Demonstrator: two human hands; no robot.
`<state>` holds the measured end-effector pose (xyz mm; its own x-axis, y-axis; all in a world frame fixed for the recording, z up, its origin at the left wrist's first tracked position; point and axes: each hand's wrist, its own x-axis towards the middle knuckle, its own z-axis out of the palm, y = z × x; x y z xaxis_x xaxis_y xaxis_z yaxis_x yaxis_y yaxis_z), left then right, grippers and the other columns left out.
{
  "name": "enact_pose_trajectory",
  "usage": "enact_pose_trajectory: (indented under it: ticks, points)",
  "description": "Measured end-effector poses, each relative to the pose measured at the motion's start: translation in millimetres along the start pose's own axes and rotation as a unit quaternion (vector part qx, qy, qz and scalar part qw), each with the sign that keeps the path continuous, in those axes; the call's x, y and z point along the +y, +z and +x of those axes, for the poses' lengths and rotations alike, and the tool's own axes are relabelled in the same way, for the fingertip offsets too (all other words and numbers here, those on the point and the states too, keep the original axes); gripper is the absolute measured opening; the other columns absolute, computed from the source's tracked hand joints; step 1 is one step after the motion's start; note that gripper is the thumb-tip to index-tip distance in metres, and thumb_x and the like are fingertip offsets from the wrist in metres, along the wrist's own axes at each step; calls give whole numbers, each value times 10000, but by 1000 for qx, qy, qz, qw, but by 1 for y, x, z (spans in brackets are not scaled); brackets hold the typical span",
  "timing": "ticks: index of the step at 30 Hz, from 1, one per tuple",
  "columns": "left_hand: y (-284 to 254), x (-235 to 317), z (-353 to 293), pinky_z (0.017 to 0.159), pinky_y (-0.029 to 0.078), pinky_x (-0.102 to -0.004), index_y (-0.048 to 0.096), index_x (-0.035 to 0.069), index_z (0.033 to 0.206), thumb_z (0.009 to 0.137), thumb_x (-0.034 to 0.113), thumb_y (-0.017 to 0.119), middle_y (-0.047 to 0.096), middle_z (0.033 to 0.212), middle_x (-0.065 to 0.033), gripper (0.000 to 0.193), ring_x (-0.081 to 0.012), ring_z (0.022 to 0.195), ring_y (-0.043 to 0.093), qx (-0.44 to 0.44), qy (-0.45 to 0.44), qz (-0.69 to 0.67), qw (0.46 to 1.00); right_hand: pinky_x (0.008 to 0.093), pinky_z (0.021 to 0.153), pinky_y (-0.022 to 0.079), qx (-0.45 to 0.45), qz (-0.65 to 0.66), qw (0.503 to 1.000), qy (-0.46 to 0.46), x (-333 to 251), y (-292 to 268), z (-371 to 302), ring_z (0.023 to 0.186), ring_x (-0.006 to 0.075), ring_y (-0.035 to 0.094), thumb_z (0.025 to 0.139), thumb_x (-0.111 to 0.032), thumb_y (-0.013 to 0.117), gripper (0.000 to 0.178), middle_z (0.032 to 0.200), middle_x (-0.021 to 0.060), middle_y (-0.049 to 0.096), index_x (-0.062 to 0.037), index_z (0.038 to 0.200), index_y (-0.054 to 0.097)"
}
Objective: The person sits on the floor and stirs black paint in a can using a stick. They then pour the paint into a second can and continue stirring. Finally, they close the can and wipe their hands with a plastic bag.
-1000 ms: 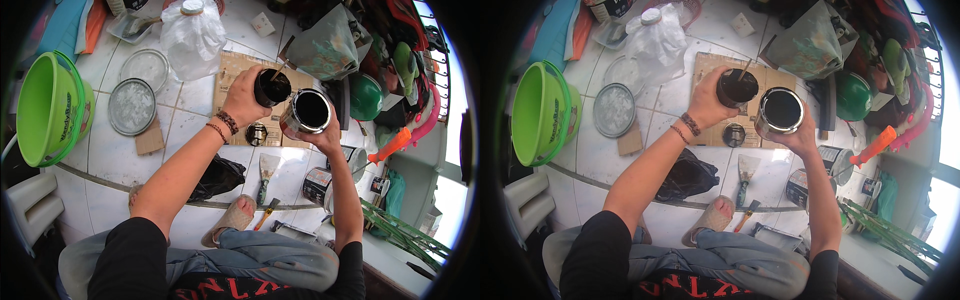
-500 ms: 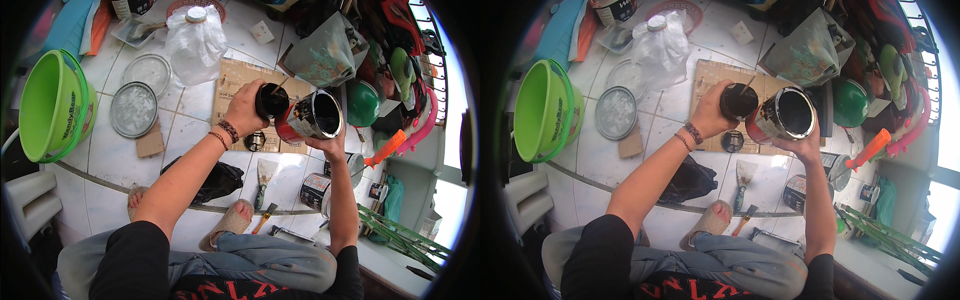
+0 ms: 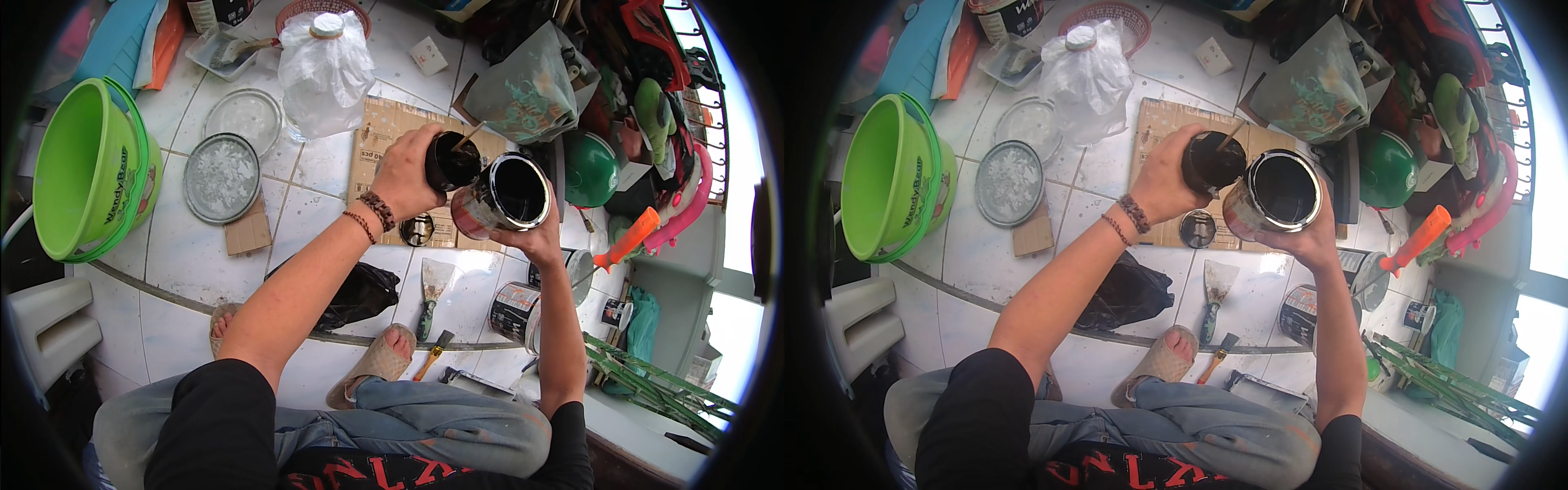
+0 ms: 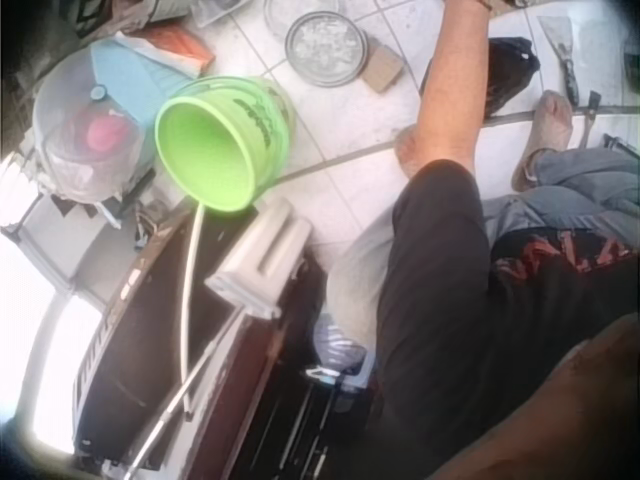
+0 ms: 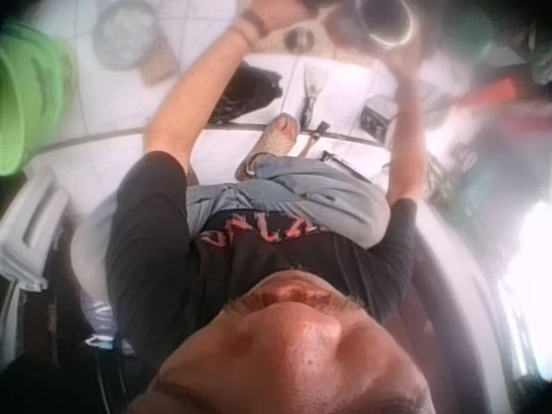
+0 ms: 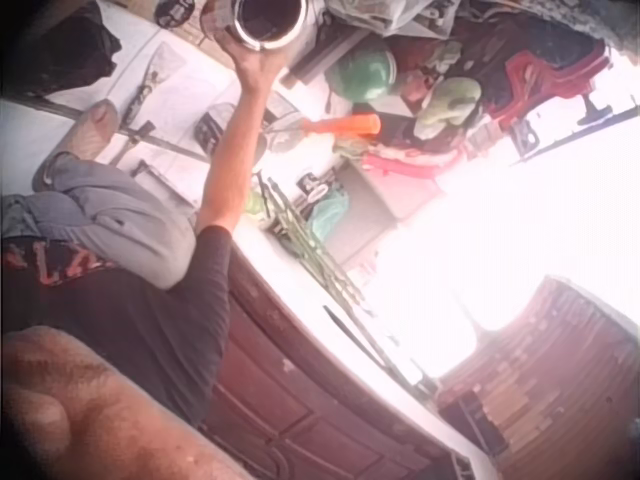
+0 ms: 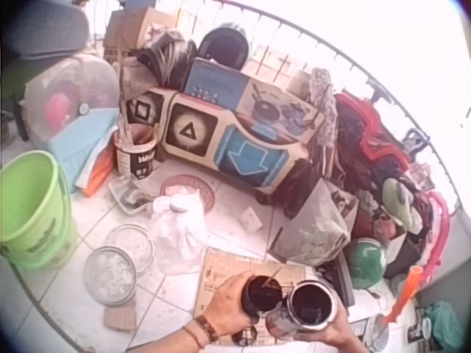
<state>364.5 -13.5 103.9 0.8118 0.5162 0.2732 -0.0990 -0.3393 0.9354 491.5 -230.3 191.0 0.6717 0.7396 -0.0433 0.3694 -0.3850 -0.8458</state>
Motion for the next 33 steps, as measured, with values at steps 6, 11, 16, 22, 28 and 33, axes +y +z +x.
enact_pose_trajectory:
  ticks: [6,11,16,22,28,33]
  points:
    - [0,7,-2,958,501,-434,501,76,1286,566,86,822,613,1137,-179,788,-386,1080,610,18,1,14,1000,388,1072,459,11,-16,1000,-6,-3,2,1,1214,228,592,458,-209,995,1100,1313,101,593,-20,1393,447]
    - [-1,6,-1,955,500,-436,504,83,1288,564,83,820,610,1125,-175,789,-385,1071,610,28,5,27,999,376,1051,473,29,-66,997,-16,-18,8,1,1182,219,614,497,-253,995,1016,1287,102,611,-13,1350,497]
    - [-2,10,-1,957,499,-437,510,83,1288,557,93,827,612,1127,-173,798,-383,1072,607,37,-9,20,999,368,1040,476,40,-111,992,-38,-28,10,1,1166,216,624,511,-283,995,978,1268,103,624,-11,1322,521]
    - [-3,14,0,969,499,-419,511,71,1297,542,94,837,621,1137,-173,823,-366,1081,613,39,-8,29,999,365,1039,477,45,-114,992,-9,-29,12,0,1156,216,629,520,-275,992,991,1270,103,627,-12,1342,503]
    - [-7,19,4,974,501,-395,517,71,1302,528,89,846,632,1159,-170,841,-340,1108,625,43,-45,-36,997,378,1045,482,26,-6,1000,-2,5,2,0,1186,216,610,497,-176,989,1037,1294,97,611,-18,1379,466]
    - [-5,18,3,962,499,-421,514,68,1289,534,81,835,626,1118,-165,821,-366,1079,612,33,-8,12,999,384,1044,490,42,100,994,19,3,-2,-4,1182,218,600,488,-54,974,1031,1296,99,591,-23,1374,447]
